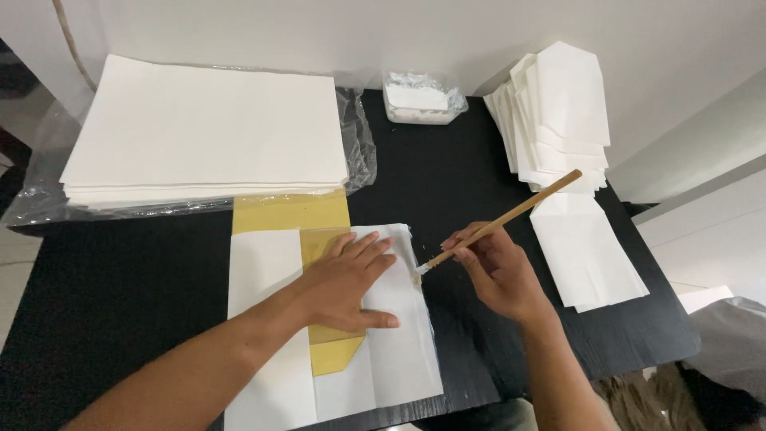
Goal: Applying glue to paper sheets and folding them to assemble the base of paper bags.
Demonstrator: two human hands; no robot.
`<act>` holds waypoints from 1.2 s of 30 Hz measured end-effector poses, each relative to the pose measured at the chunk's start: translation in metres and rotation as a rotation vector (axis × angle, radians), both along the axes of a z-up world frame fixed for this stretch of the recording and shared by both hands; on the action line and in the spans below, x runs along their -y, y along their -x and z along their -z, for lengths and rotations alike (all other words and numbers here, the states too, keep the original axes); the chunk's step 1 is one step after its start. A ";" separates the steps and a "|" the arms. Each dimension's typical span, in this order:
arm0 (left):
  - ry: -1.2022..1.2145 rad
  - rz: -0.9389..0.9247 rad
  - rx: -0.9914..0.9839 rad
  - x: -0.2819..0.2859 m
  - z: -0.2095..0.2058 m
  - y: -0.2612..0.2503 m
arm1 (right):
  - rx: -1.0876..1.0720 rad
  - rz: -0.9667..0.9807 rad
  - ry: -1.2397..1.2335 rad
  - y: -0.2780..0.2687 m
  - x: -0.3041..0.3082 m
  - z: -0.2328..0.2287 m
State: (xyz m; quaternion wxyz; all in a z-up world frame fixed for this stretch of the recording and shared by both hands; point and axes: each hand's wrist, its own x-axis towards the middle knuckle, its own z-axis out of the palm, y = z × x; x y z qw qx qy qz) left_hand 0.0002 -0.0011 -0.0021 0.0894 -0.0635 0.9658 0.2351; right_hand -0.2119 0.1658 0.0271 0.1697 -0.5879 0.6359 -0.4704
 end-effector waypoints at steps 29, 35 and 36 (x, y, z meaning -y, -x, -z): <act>-0.034 0.009 -0.131 0.003 0.015 -0.003 | -0.166 0.103 0.097 0.011 0.056 0.012; -0.032 0.012 -0.125 0.002 0.013 -0.004 | -0.128 0.128 0.196 0.011 0.047 0.010; -0.029 0.014 -0.118 0.002 0.012 -0.004 | -0.134 0.140 0.208 0.011 0.045 0.009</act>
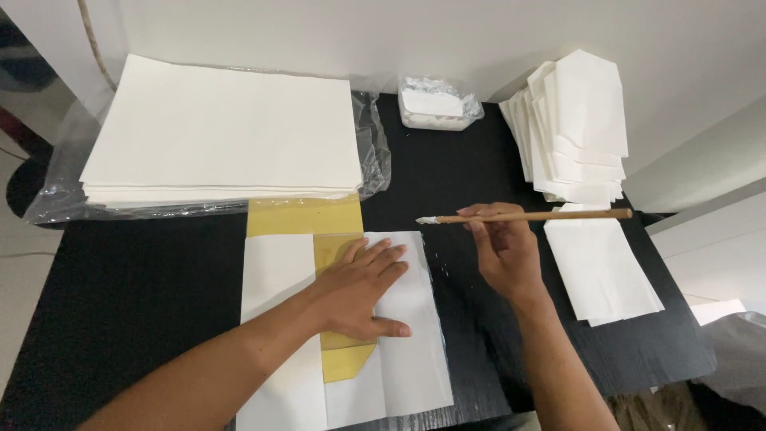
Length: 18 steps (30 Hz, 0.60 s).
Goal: Applying glue to paper sheets and folding them to assemble the base of paper bags.
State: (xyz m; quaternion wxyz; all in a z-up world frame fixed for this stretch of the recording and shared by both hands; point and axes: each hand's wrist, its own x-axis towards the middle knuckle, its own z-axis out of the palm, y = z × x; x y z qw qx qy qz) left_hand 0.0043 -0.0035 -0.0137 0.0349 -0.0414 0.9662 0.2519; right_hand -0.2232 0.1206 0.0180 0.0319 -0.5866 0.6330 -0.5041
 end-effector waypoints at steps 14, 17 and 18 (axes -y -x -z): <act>0.005 -0.008 0.049 -0.002 -0.011 0.001 | -0.032 0.050 -0.112 -0.039 -0.054 0.000; 0.029 -0.014 0.057 0.000 0.008 0.008 | -0.020 -0.001 -0.163 -0.038 -0.073 0.005; 0.054 -0.012 0.048 0.001 0.019 0.011 | -0.036 -0.065 -0.186 -0.036 -0.080 0.008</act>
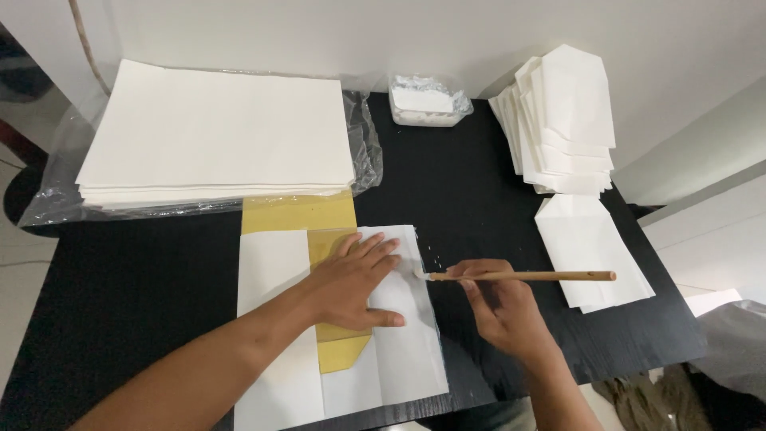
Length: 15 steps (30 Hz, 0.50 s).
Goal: Applying glue to paper sheets and folding them to assemble the base of paper bags.
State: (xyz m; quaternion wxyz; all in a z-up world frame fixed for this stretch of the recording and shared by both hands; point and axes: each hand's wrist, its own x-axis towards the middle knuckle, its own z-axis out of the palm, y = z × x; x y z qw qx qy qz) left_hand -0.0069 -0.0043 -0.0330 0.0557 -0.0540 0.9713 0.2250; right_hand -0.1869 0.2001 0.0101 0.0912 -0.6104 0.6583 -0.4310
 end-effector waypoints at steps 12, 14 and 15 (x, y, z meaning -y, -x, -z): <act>0.041 -0.002 0.028 0.000 -0.002 0.001 | 0.057 0.115 -0.258 -0.011 -0.041 -0.004; 0.044 0.008 -0.006 0.000 0.001 -0.001 | 0.063 0.099 -0.241 -0.013 -0.046 -0.007; 0.048 0.014 -0.041 0.000 0.003 -0.002 | 0.068 0.079 -0.223 -0.014 -0.049 -0.008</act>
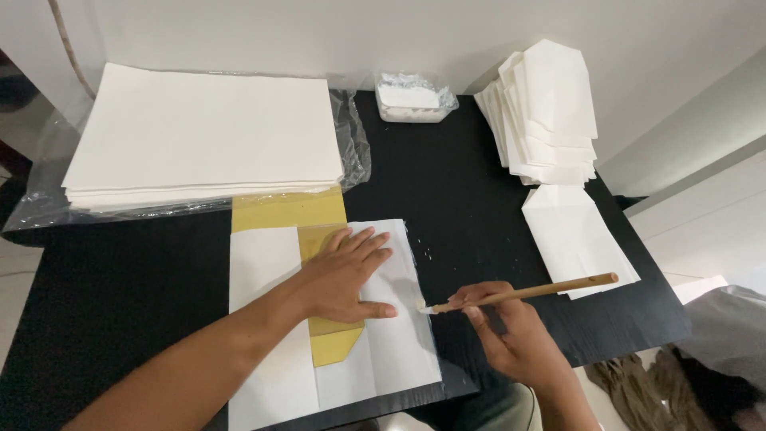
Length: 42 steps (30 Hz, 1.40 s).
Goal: Applying glue to paper sheets and folding them to assemble the base of paper bags.
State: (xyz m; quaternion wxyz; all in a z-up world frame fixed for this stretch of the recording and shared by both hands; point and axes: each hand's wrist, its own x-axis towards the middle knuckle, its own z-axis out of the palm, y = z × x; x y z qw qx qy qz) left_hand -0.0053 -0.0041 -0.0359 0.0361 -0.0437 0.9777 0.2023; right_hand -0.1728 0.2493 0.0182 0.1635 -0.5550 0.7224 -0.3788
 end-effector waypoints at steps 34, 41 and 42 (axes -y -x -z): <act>-0.143 -0.277 -0.111 0.005 -0.024 -0.002 | 0.087 0.219 0.499 0.070 0.066 -0.037; -0.169 -0.353 -0.120 0.010 -0.001 0.007 | 0.203 0.405 0.604 0.126 0.186 -0.043; -0.169 -0.339 -0.118 0.010 0.001 0.006 | 0.231 0.477 0.626 0.130 0.202 -0.045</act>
